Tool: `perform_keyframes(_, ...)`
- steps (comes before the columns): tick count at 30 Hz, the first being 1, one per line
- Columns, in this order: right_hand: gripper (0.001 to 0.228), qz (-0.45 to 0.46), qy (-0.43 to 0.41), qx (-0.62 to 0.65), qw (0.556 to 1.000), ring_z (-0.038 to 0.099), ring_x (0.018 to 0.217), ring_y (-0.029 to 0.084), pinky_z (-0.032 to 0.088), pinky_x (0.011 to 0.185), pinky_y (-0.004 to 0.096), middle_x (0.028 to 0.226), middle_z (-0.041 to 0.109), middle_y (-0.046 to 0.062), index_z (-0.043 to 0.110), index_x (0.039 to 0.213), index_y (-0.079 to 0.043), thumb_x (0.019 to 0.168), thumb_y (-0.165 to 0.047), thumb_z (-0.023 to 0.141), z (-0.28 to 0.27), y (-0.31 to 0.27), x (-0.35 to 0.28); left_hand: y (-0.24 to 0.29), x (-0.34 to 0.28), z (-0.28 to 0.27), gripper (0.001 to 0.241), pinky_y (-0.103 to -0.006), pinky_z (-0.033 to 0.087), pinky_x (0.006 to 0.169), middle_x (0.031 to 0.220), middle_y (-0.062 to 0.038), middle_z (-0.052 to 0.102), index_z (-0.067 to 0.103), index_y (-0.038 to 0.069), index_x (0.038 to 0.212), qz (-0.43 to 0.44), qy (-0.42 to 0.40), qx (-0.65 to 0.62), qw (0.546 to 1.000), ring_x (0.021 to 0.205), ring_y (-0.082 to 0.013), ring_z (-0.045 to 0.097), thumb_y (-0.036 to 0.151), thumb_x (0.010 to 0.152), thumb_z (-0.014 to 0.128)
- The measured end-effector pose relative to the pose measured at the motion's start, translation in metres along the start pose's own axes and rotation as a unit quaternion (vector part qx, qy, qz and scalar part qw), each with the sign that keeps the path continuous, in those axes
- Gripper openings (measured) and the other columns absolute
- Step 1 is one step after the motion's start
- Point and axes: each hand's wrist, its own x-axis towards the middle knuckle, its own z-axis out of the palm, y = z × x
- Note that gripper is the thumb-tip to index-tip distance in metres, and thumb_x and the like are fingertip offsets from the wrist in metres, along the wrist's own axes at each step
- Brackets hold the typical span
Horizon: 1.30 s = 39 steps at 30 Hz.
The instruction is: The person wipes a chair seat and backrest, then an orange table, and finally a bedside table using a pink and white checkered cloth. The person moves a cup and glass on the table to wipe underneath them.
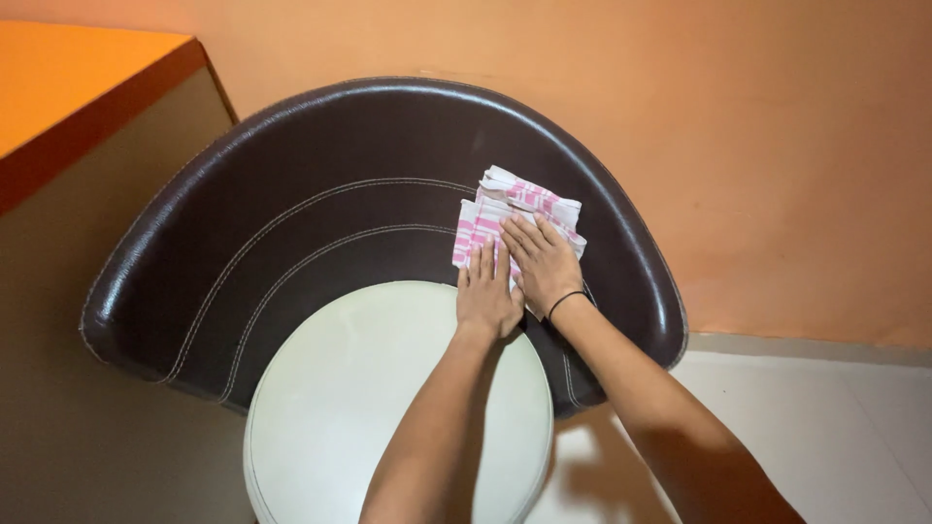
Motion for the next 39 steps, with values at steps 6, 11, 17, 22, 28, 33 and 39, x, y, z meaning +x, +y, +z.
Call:
perform_keyframes(6, 0.08, 0.006, 0.069, 0.018, 0.997, 0.005, 0.157, 0.016, -0.001, 0.125, 0.043, 0.172, 0.01, -0.002, 0.017, 0.163, -0.016, 0.098, -0.057, 0.038, -0.001, 0.009, 0.057, -0.035, 0.038, -0.021, 0.075, -0.0485, 0.008, 0.126, 0.172, -0.007, 0.01, 0.015, 0.017, 0.164, -0.012, 0.072, 0.029, 0.997, 0.158, -0.0297, 0.007, 0.039, 0.098, 0.043)
perform_keyframes(11, 0.079, 0.019, 0.204, 0.053, 0.977, 0.015, 0.156, 0.018, 0.005, 0.126, 0.044, 0.17, 0.022, 0.001, 0.031, 0.161, -0.014, 0.095, -0.056, 0.044, -0.008, 0.012, 0.106, -0.079, 0.068, -0.046, 0.074, -0.0493, 0.011, 0.125, 0.172, -0.005, 0.016, 0.019, 0.021, 0.164, 0.0, 0.17, 0.08, 0.982, 0.157, -0.0285, 0.012, 0.037, 0.097, 0.046)
perform_keyframes(17, 0.078, 0.004, 0.315, 0.15, 0.937, 0.023, 0.156, 0.021, 0.012, 0.127, 0.045, 0.169, 0.03, 0.004, 0.039, 0.16, -0.012, 0.095, -0.052, 0.051, -0.042, -0.012, 0.165, -0.145, 0.079, -0.078, 0.076, -0.0472, 0.011, 0.128, 0.172, 0.0, 0.02, 0.022, 0.023, 0.165, -0.014, 0.246, 0.161, 0.956, 0.159, -0.0246, 0.015, 0.035, 0.095, 0.051)
perform_keyframes(22, 0.074, -0.001, 0.366, 0.188, 0.912, 0.025, 0.157, 0.023, 0.015, 0.128, 0.047, 0.17, 0.031, 0.005, 0.039, 0.16, -0.01, 0.1, -0.05, 0.053, -0.054, -0.037, 0.181, -0.163, 0.067, -0.094, 0.081, -0.0458, 0.01, 0.128, 0.173, -0.002, 0.017, 0.02, 0.019, 0.166, -0.046, 0.247, 0.208, 0.945, 0.159, -0.0264, 0.013, 0.033, 0.093, 0.053)
perform_keyframes(28, 0.083, -0.007, 0.297, 0.178, 0.938, 0.022, 0.156, 0.022, 0.014, 0.127, 0.045, 0.17, 0.028, 0.004, 0.033, 0.161, -0.012, 0.091, -0.05, 0.056, -0.063, -0.043, 0.148, -0.154, 0.05, -0.08, 0.081, -0.0471, 0.008, 0.127, 0.171, -0.002, 0.014, 0.015, 0.018, 0.164, -0.038, 0.22, 0.179, 0.958, 0.158, -0.0264, 0.011, 0.033, 0.094, 0.052)
perform_keyframes(33, 0.093, -0.05, 0.139, 0.142, 0.979, 0.015, 0.156, 0.019, 0.009, 0.125, 0.042, 0.17, 0.02, 0.005, 0.02, 0.163, -0.012, 0.087, -0.047, 0.06, -0.07, -0.047, 0.101, -0.128, 0.01, -0.077, 0.093, -0.0439, 0.004, 0.125, 0.172, -0.004, 0.008, 0.007, 0.016, 0.165, -0.078, 0.055, 0.204, 0.974, 0.158, -0.028, 0.004, 0.027, 0.088, 0.058)
perform_keyframes(39, 0.091, -0.051, 0.201, 0.081, 0.975, 0.019, 0.153, 0.016, 0.011, 0.125, 0.043, 0.168, 0.022, 0.0, 0.018, 0.162, -0.02, 0.088, -0.039, 0.066, -0.006, -0.072, 0.11, -0.146, 0.012, -0.051, 0.095, -0.0422, 0.007, 0.125, 0.173, 0.003, 0.007, 0.006, 0.022, 0.165, -0.063, 0.059, 0.28, 0.956, 0.158, -0.0213, 0.006, 0.025, 0.089, 0.063)
